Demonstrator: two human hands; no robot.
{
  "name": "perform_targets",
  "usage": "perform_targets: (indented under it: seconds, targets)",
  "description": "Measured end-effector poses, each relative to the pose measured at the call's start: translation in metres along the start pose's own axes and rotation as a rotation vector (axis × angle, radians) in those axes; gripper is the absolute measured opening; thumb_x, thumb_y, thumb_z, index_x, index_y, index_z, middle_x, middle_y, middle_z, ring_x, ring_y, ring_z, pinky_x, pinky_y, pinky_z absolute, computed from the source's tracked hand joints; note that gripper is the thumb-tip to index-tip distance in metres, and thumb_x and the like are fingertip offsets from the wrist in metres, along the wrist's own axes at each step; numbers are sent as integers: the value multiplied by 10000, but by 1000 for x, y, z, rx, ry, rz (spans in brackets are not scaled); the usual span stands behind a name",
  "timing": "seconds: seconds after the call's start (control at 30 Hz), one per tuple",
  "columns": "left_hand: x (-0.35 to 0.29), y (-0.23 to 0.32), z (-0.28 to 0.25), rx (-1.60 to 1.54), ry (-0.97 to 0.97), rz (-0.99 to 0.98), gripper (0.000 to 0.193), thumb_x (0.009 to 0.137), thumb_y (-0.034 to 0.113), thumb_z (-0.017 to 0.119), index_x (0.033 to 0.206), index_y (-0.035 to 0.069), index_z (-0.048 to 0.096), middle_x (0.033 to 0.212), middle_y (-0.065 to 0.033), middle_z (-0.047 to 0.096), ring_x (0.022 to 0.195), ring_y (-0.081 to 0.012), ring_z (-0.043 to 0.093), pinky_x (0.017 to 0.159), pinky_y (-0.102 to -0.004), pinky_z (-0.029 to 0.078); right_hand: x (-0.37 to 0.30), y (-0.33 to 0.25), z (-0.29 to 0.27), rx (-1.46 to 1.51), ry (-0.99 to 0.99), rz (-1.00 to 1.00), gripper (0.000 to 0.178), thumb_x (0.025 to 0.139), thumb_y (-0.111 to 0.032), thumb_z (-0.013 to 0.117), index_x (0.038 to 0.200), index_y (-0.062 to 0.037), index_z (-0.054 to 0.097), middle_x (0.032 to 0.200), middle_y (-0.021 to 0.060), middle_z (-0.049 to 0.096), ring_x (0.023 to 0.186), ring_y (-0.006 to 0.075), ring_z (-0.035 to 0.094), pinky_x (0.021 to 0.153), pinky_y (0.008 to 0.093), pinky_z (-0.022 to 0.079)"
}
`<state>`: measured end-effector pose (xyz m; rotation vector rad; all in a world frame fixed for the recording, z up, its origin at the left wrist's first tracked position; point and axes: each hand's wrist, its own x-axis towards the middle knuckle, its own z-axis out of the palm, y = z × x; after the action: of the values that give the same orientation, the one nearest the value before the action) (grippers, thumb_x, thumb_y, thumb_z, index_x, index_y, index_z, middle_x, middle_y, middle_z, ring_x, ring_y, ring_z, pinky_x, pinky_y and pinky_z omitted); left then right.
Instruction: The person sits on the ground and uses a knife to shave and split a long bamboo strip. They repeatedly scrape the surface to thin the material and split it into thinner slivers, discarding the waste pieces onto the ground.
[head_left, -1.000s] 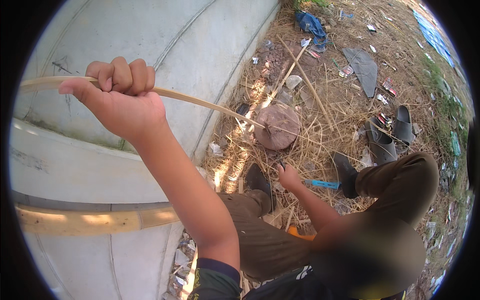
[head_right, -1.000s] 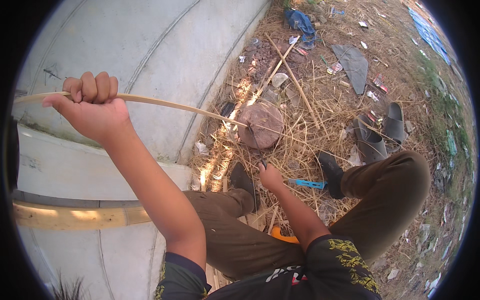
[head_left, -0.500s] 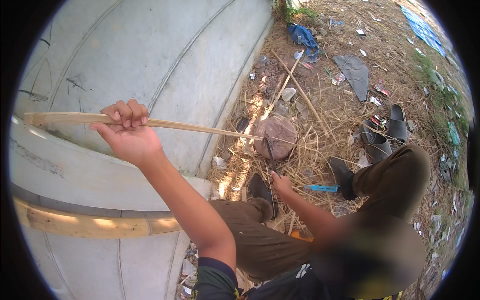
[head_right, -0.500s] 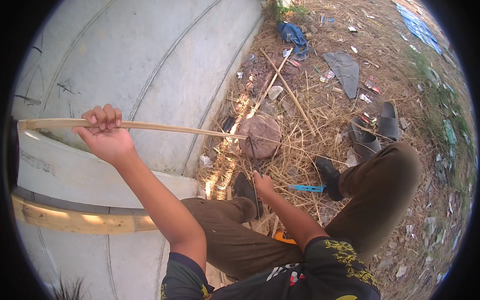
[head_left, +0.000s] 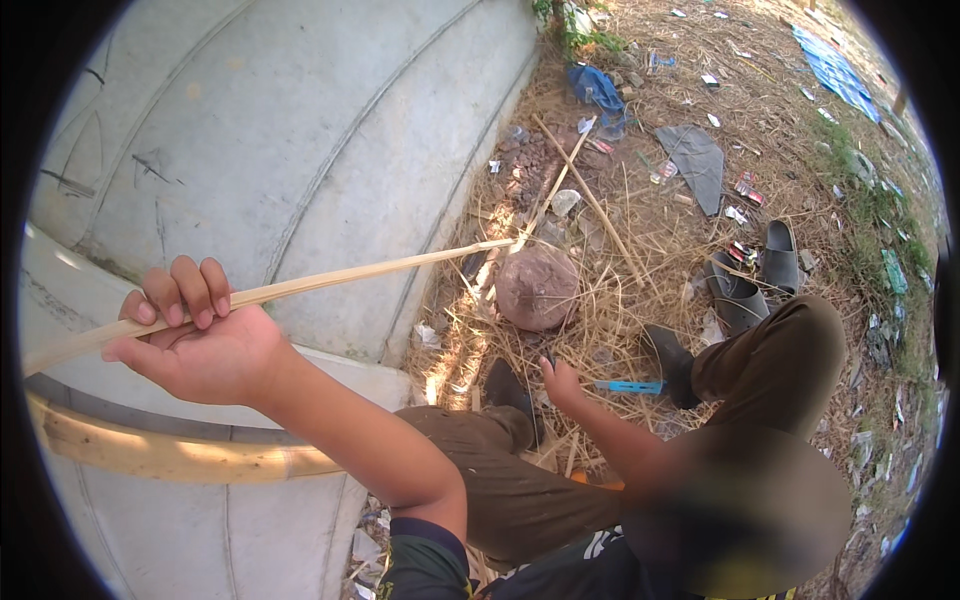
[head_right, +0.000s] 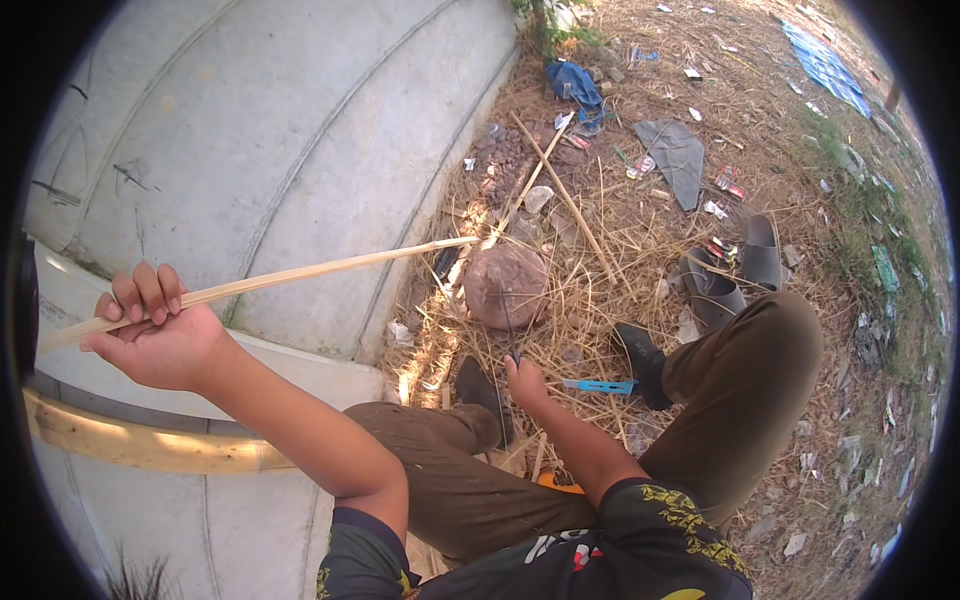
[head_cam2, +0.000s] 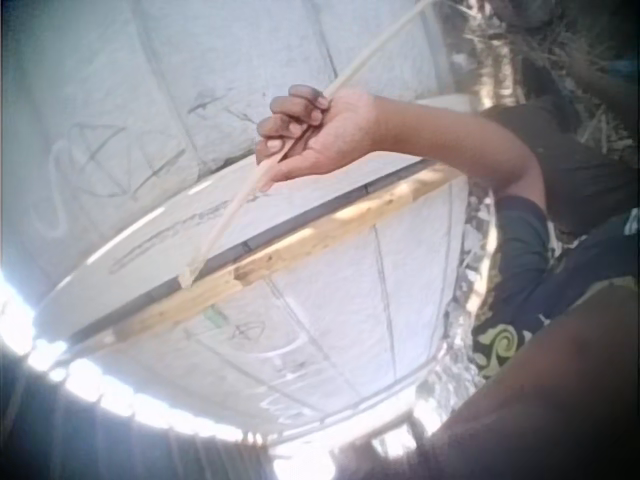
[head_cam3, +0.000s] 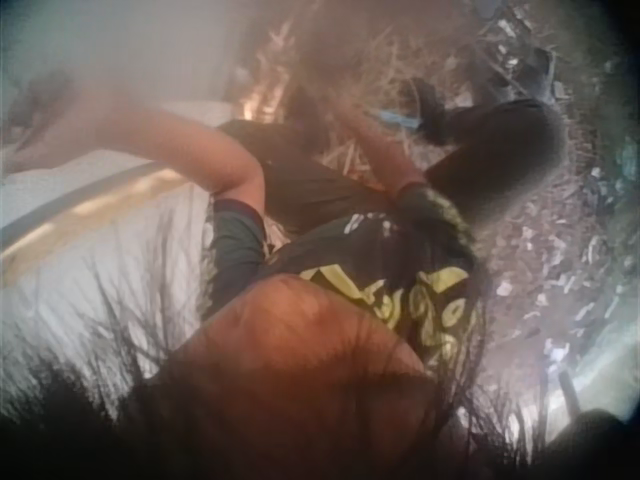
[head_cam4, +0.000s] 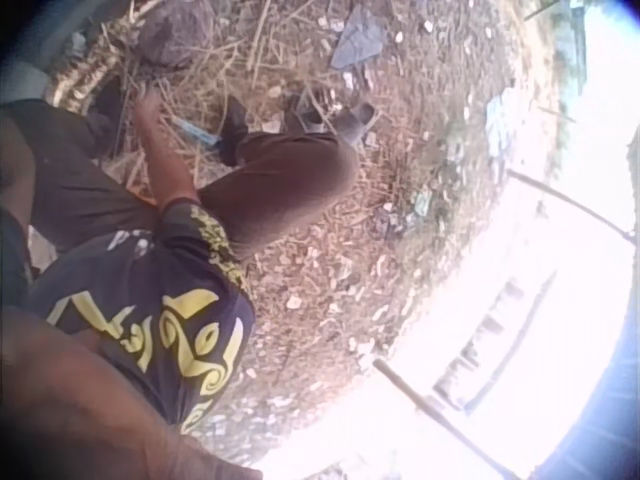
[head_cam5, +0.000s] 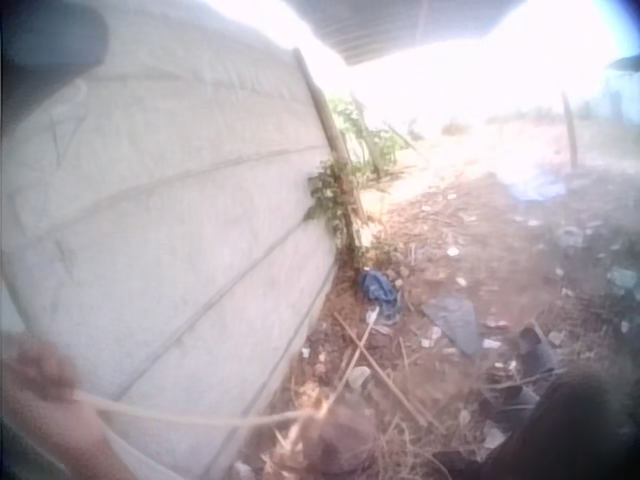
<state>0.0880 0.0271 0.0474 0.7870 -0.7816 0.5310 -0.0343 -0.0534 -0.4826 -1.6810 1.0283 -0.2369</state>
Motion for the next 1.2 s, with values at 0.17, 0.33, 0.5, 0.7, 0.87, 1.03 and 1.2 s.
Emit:
perform_targets:
  seconds: [0.17,0.33,0.5,0.7,0.87,1.03,1.2]
  targets:
    - [2,9,-22,68,14,67,513,1047,540,354,744,136,448,638,9,320,522,-107,237,470,-240,182,-11,-32,-16,9,-109,-94,478,1017,-425,484,958,36,594,810,255,650,797,430,645,716,515,480]
    - [5,11,-23,35,4,66,511,1047,529,352,742,130,447,640,6,316,524,-105,240,457,-237,187,-21,-30,-6,-129,-165,-20,461,1016,-427,483,983,21,584,813,253,653,815,439,650,737,518,490]
    - [5,13,-21,43,24,62,498,1027,522,398,757,105,417,662,-8,286,547,-119,228,493,-259,195,-41,-20,5,-38,-46,-57,436,1003,-417,513,967,9,598,782,250,645,795,449,638,722,525,478]
    - [5,12,-24,48,61,75,492,1031,511,386,758,103,414,660,-9,290,539,-118,228,486,-258,191,-42,-18,-9,-263,-314,-202,467,1019,-436,457,1022,10,593,850,266,663,852,465,644,756,539,489]
    - [5,12,-17,117,100,113,502,1031,516,377,766,92,422,661,-13,297,526,-116,228,473,-253,188,-47,-34,18,7,-6,81,460,1008,-438,472,1009,-7,631,861,245,675,854,451,652,749,533,496]
    - [6,16,-22,109,113,136,506,1032,516,376,774,83,425,684,-18,305,533,-119,226,483,-260,190,-30,-39,0,-269,-307,-167,442,994,-430,507,945,-12,644,777,206,665,784,419,653,709,503,491]
    - [7,17,-20,89,88,140,508,1027,520,389,774,82,427,684,-18,301,538,-120,227,486,-261,191,-35,-43,22,112,143,199,477,982,-459,524,940,-1,654,768,203,674,761,403,657,702,473,491]
